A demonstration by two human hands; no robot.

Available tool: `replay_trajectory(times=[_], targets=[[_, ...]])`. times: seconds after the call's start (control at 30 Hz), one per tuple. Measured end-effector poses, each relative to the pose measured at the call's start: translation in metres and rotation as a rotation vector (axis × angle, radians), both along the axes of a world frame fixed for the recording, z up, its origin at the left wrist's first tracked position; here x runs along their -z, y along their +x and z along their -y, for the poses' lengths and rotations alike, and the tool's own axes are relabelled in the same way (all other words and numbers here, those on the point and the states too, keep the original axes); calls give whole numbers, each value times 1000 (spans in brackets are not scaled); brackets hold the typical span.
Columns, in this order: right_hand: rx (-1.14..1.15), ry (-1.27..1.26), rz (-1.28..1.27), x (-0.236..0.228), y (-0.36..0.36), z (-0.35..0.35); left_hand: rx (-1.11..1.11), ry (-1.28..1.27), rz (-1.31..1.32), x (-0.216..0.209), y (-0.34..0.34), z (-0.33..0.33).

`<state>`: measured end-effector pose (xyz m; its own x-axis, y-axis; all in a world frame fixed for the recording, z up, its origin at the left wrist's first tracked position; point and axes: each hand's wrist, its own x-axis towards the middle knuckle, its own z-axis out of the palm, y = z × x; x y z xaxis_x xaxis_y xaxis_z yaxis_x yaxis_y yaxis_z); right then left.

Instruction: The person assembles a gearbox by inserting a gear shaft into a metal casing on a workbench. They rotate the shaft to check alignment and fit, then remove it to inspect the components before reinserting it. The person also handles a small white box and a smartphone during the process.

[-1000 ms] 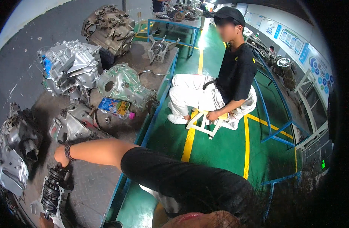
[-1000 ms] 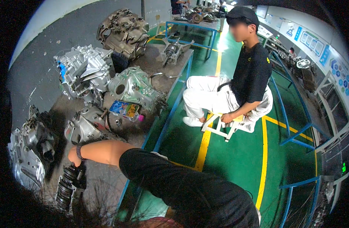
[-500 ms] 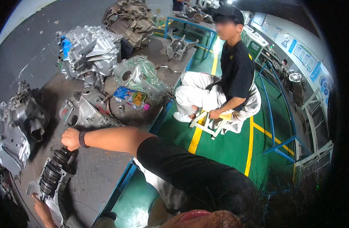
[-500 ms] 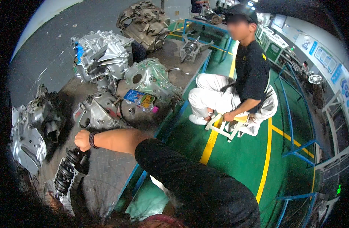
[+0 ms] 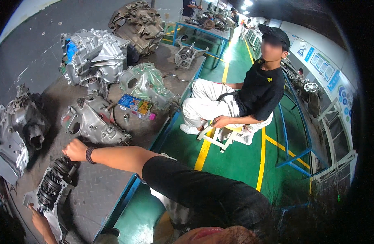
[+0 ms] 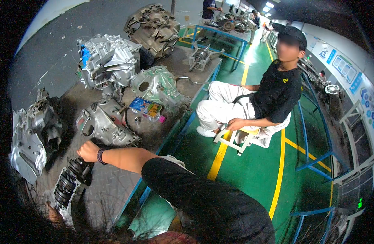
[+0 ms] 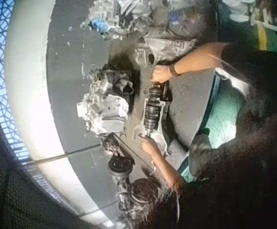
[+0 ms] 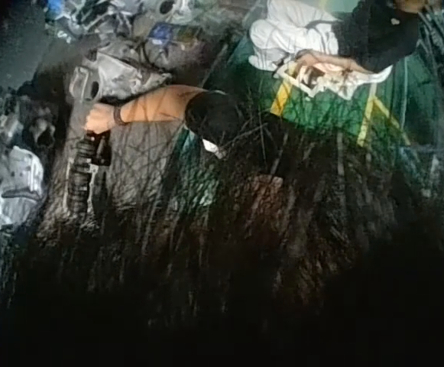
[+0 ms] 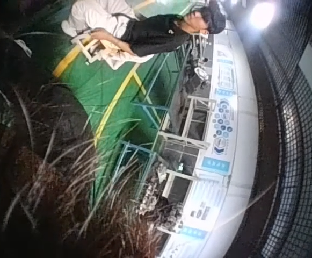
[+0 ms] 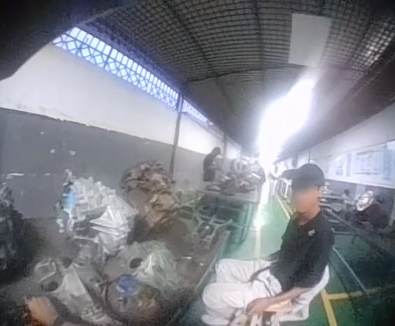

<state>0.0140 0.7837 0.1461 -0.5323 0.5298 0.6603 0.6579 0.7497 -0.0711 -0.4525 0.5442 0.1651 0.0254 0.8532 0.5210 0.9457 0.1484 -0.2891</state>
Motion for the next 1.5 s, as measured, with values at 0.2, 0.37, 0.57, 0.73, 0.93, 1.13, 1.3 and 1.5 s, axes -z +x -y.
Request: replay_trajectory(times=[0.2, 0.37, 0.57, 0.73, 0.93, 1.13, 1.3, 1.5], targets=[[15, 63, -54, 14, 3, -10, -17, 12, -7, 4, 12, -4], [-1, 97, -118, 10, -6, -7, -211, -141, 158, -7, 22, 3], [14, -36, 2, 11, -1, -8, -68, -217, 287, -16, 25, 5], [-45, -67, 184, -13, 9, -1, -118, -410, 394, -61, 29, 26], [-205, -292, 190, -31, 5, 7, 36, -321, 539, -128, 136, -11], [-178, -371, 236, -33, -14, 22, -33, -245, 474, -84, 207, -7], [-369, -537, 271, -46, -7, -6, 197, -220, 975, -91, 176, 9], [-206, -400, 299, -25, 2, -24, -160, -571, 439, -64, 28, 37]])
